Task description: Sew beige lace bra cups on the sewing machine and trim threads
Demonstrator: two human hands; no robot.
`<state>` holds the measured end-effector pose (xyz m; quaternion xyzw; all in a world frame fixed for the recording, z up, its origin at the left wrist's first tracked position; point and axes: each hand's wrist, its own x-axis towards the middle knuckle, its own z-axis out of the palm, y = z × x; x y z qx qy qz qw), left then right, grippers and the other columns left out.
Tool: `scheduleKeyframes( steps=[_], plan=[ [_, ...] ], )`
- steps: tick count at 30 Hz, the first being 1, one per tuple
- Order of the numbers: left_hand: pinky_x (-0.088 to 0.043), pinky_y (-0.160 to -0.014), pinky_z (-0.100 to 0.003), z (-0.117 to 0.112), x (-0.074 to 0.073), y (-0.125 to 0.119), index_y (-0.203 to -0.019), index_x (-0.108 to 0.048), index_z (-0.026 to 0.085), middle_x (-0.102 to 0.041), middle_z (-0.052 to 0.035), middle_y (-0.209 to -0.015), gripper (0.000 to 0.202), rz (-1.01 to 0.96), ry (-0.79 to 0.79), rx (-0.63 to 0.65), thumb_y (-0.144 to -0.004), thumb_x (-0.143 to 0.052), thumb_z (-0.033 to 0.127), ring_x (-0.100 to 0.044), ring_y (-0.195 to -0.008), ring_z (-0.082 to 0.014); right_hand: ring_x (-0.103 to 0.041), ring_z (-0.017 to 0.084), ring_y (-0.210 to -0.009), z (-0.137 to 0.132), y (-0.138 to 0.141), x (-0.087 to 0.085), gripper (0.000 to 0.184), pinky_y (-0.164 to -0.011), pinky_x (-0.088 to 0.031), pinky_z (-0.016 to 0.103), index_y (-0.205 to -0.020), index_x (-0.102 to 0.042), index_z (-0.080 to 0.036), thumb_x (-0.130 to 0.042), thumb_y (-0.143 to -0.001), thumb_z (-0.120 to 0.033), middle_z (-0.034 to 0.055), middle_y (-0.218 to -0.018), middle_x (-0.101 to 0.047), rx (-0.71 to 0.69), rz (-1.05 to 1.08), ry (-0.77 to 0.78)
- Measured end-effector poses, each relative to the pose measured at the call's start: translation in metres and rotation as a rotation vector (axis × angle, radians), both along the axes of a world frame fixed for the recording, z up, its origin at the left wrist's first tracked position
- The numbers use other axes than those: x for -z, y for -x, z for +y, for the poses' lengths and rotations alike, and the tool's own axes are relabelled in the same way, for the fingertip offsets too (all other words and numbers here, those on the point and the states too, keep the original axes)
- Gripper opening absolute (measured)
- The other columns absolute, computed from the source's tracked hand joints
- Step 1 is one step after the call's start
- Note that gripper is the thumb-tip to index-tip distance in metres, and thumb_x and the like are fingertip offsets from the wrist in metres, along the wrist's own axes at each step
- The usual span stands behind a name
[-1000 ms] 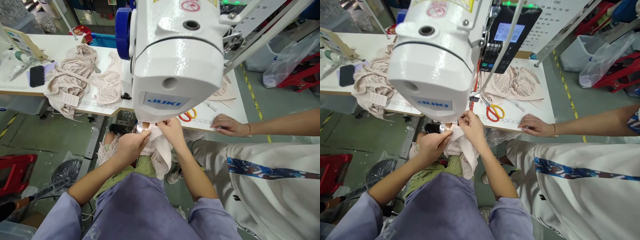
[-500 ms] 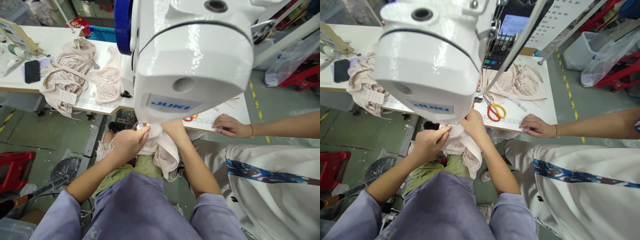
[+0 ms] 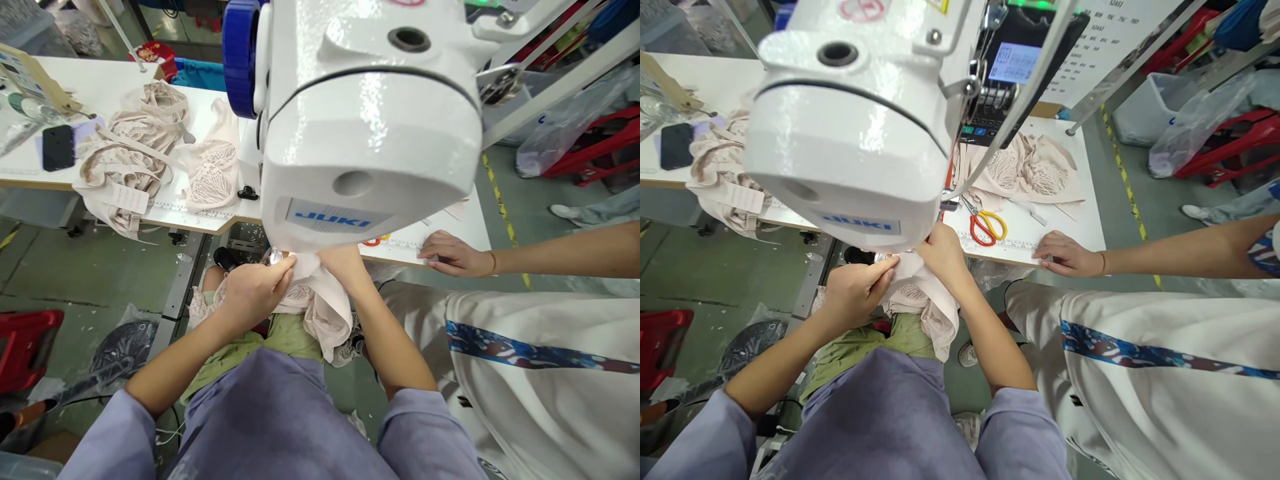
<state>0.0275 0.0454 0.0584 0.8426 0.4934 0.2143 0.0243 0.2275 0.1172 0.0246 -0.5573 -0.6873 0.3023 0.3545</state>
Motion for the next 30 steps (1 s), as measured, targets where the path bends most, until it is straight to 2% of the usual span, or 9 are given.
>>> scheduleKeyframes(
  steps=[6,11,17,22,30],
  plan=[
    [-0.031,-0.052,-0.027,0.000,-0.001,0.000,-0.115,-0.076,0.022,-0.074,-0.0020,-0.064,0.034,0.001,0.000,0.009,-0.103,-0.046,0.031,-0.064,-0.056,-0.0142,-0.064,0.027,-0.092,0.001,-0.001,0.006,0.012,-0.089,-0.053,0.041,-0.071,-0.061,-0.022,-0.059,-0.079,-0.030,0.0042,-0.071,-0.066,0.014,0.015,-0.012],
    [-0.027,-0.050,-0.028,0.001,0.002,0.002,-0.114,-0.077,0.023,-0.071,-0.0020,-0.060,0.035,0.032,-0.033,0.011,-0.102,-0.045,0.032,-0.061,-0.052,-0.0144,-0.063,0.025,-0.084,-0.001,0.003,0.005,0.015,-0.086,-0.054,0.039,-0.072,-0.060,-0.021,-0.059,-0.080,-0.033,0.0038,-0.071,-0.067,0.071,0.022,0.016],
    [-0.038,-0.056,-0.026,0.001,0.007,0.010,-0.111,-0.077,0.023,-0.078,-0.0008,-0.072,0.034,-0.085,0.015,-0.036,-0.102,-0.047,0.034,-0.069,-0.060,-0.0150,-0.066,0.025,-0.086,-0.006,0.008,0.006,0.011,-0.087,-0.054,0.038,-0.076,-0.064,-0.021,-0.058,-0.079,-0.030,0.0050,-0.073,-0.071,0.097,0.038,0.007],
    [-0.045,-0.060,-0.024,-0.001,0.007,0.013,-0.108,-0.079,0.023,-0.082,-0.0014,-0.088,0.032,-0.212,0.089,-0.091,-0.101,-0.049,0.033,-0.074,-0.072,-0.0156,-0.068,0.027,-0.089,-0.008,0.009,0.007,0.020,-0.088,-0.055,0.041,-0.085,-0.067,-0.019,-0.056,-0.079,-0.034,0.0106,-0.091,-0.076,0.129,0.029,-0.048],
    [-0.047,-0.065,-0.024,0.000,0.012,0.007,-0.106,-0.078,0.024,-0.082,-0.0004,-0.089,0.031,-0.331,0.167,-0.108,-0.100,-0.049,0.032,-0.074,-0.074,-0.0152,-0.064,0.023,-0.079,-0.008,0.009,0.008,0.021,-0.085,-0.055,0.039,-0.078,-0.062,-0.020,-0.052,-0.078,-0.038,0.0097,-0.083,-0.075,0.136,0.039,-0.073]
  ],
)
